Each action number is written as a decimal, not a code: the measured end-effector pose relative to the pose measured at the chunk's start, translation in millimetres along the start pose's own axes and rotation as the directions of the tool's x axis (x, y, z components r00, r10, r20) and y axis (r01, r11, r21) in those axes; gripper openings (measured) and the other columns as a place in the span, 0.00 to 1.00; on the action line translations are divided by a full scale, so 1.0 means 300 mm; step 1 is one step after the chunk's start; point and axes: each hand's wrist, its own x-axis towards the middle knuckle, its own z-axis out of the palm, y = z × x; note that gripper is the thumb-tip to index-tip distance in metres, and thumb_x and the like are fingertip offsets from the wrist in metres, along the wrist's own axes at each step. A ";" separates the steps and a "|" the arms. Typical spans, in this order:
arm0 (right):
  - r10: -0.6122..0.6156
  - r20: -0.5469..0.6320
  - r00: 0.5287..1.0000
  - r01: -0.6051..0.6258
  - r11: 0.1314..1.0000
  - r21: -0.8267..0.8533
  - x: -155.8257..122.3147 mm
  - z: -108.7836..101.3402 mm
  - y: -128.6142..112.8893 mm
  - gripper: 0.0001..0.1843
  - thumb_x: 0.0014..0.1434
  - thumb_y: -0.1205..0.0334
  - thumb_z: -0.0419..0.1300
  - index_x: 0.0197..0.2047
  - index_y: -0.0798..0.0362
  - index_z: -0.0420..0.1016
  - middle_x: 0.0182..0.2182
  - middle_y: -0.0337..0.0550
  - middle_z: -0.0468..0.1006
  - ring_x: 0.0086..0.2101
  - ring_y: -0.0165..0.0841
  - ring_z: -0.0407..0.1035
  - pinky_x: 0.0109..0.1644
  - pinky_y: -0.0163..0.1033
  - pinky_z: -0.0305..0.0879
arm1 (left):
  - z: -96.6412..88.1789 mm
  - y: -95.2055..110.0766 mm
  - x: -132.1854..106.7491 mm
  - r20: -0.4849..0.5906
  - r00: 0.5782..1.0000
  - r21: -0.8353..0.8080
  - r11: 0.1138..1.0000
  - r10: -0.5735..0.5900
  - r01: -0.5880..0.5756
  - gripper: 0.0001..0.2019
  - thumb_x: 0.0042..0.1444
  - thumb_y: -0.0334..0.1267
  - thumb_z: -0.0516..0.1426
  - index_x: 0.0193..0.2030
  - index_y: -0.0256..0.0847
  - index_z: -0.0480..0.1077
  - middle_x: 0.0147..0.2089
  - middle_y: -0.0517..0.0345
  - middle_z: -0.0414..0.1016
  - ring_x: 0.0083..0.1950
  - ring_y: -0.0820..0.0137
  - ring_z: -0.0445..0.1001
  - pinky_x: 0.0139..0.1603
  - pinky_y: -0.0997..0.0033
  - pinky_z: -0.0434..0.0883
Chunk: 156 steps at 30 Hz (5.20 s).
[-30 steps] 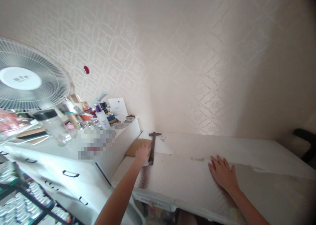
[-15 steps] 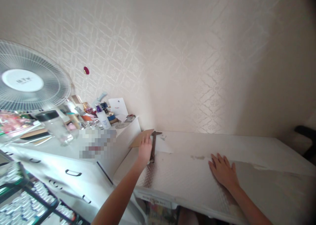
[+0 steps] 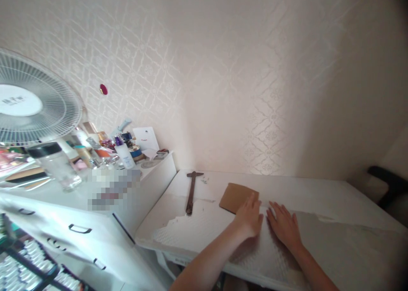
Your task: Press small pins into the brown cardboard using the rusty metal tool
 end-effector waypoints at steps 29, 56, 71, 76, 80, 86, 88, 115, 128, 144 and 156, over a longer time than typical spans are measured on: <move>-0.103 -0.074 0.992 0.108 0.993 0.056 0.163 0.031 -0.073 0.25 0.61 0.56 0.41 0.53 0.54 0.71 0.50 0.49 0.74 0.51 0.42 0.64 0.61 0.54 0.47 | -0.263 -0.588 0.165 -0.222 0.756 0.223 0.723 -0.616 0.654 0.16 0.59 0.34 0.50 0.52 0.42 0.70 0.51 0.49 0.74 0.53 0.64 0.71 0.51 0.67 0.67; -0.127 -0.107 0.986 0.136 0.987 0.088 0.154 0.013 -0.079 0.21 0.61 0.60 0.44 0.49 0.54 0.73 0.50 0.48 0.73 0.49 0.41 0.64 0.56 0.47 0.56 | -0.180 -0.464 0.292 -0.064 0.911 0.058 0.909 -0.408 0.412 0.16 0.57 0.33 0.51 0.51 0.45 0.70 0.46 0.61 0.77 0.45 0.74 0.74 0.50 0.77 0.66; -0.164 -0.192 0.968 0.184 0.979 0.092 0.154 0.014 -0.079 0.17 0.60 0.63 0.48 0.46 0.56 0.75 0.48 0.48 0.75 0.46 0.40 0.66 0.52 0.48 0.60 | -0.091 -0.371 0.288 -0.041 0.961 -0.144 0.954 -0.272 0.264 0.10 0.54 0.36 0.55 0.39 0.44 0.77 0.38 0.60 0.79 0.39 0.70 0.73 0.47 0.73 0.68; -0.165 -0.196 0.967 0.186 0.978 0.094 0.153 0.010 -0.080 0.17 0.60 0.63 0.48 0.47 0.56 0.75 0.47 0.48 0.75 0.46 0.41 0.66 0.52 0.48 0.60 | -0.098 -0.371 0.278 -0.070 0.966 -0.135 0.962 -0.250 0.239 0.10 0.53 0.35 0.55 0.38 0.44 0.77 0.39 0.61 0.79 0.39 0.70 0.73 0.47 0.72 0.67; -0.166 -0.193 0.967 0.187 0.978 0.094 0.153 0.014 -0.081 0.17 0.60 0.63 0.49 0.47 0.56 0.74 0.47 0.49 0.75 0.46 0.41 0.66 0.51 0.48 0.60 | -0.096 -0.375 0.254 -0.073 0.972 -0.138 0.968 -0.222 0.210 0.10 0.53 0.35 0.54 0.38 0.43 0.77 0.38 0.60 0.79 0.38 0.70 0.73 0.46 0.72 0.67; -0.162 -0.201 0.966 0.184 0.978 0.096 0.155 0.019 -0.077 0.17 0.59 0.63 0.49 0.47 0.55 0.74 0.48 0.49 0.75 0.46 0.41 0.66 0.51 0.48 0.60 | -0.080 -0.375 0.232 -0.088 0.976 -0.126 0.974 -0.201 0.190 0.09 0.54 0.35 0.55 0.37 0.43 0.77 0.38 0.60 0.79 0.40 0.70 0.73 0.47 0.72 0.67; -0.163 -0.206 0.965 0.185 0.978 0.095 0.156 0.017 -0.077 0.17 0.59 0.63 0.49 0.47 0.55 0.74 0.47 0.49 0.75 0.46 0.41 0.66 0.51 0.48 0.60 | -0.075 -0.372 0.231 -0.093 0.975 -0.121 0.974 -0.202 0.190 0.09 0.55 0.35 0.54 0.37 0.43 0.76 0.39 0.60 0.79 0.40 0.70 0.73 0.48 0.72 0.66; -0.161 -0.197 0.967 0.182 0.979 0.092 0.156 0.020 -0.078 0.17 0.60 0.63 0.49 0.46 0.55 0.74 0.48 0.49 0.74 0.46 0.41 0.66 0.51 0.48 0.60 | -0.176 -0.426 0.082 -0.230 0.881 0.079 0.895 -0.413 0.440 0.16 0.58 0.39 0.50 0.52 0.41 0.67 0.45 0.53 0.74 0.48 0.66 0.71 0.52 0.66 0.64; -0.163 -0.205 0.965 0.191 0.973 0.128 0.172 0.041 -0.069 0.17 0.59 0.63 0.49 0.46 0.55 0.74 0.46 0.50 0.75 0.46 0.41 0.67 0.50 0.47 0.60 | -0.309 -0.615 -0.207 -0.132 0.550 0.246 0.510 -0.825 0.824 0.16 0.58 0.44 0.46 0.45 0.35 0.65 0.46 0.41 0.74 0.48 0.58 0.74 0.42 0.65 0.67; -0.193 -0.229 0.954 0.298 0.674 0.675 0.153 -0.059 -0.167 0.21 0.60 0.52 0.48 0.48 0.54 0.74 0.45 0.49 0.77 0.46 0.40 0.70 0.53 0.49 0.63 | -0.266 -0.263 -0.170 -0.044 0.810 -0.535 0.699 -0.584 0.474 0.16 0.60 0.49 0.44 0.42 0.39 0.64 0.23 0.65 0.69 0.15 0.79 0.61 0.19 0.79 0.60; 0.201 0.171 0.965 -0.210 0.191 0.959 0.166 -0.128 -0.085 0.25 0.49 0.43 0.59 0.35 0.58 0.77 0.32 0.51 0.80 0.34 0.41 0.74 0.38 0.42 0.69 | -0.055 0.098 0.073 -0.089 0.956 -0.366 0.902 -0.280 0.230 0.21 0.55 0.49 0.52 0.53 0.43 0.67 0.45 0.53 0.77 0.45 0.60 0.74 0.44 0.63 0.69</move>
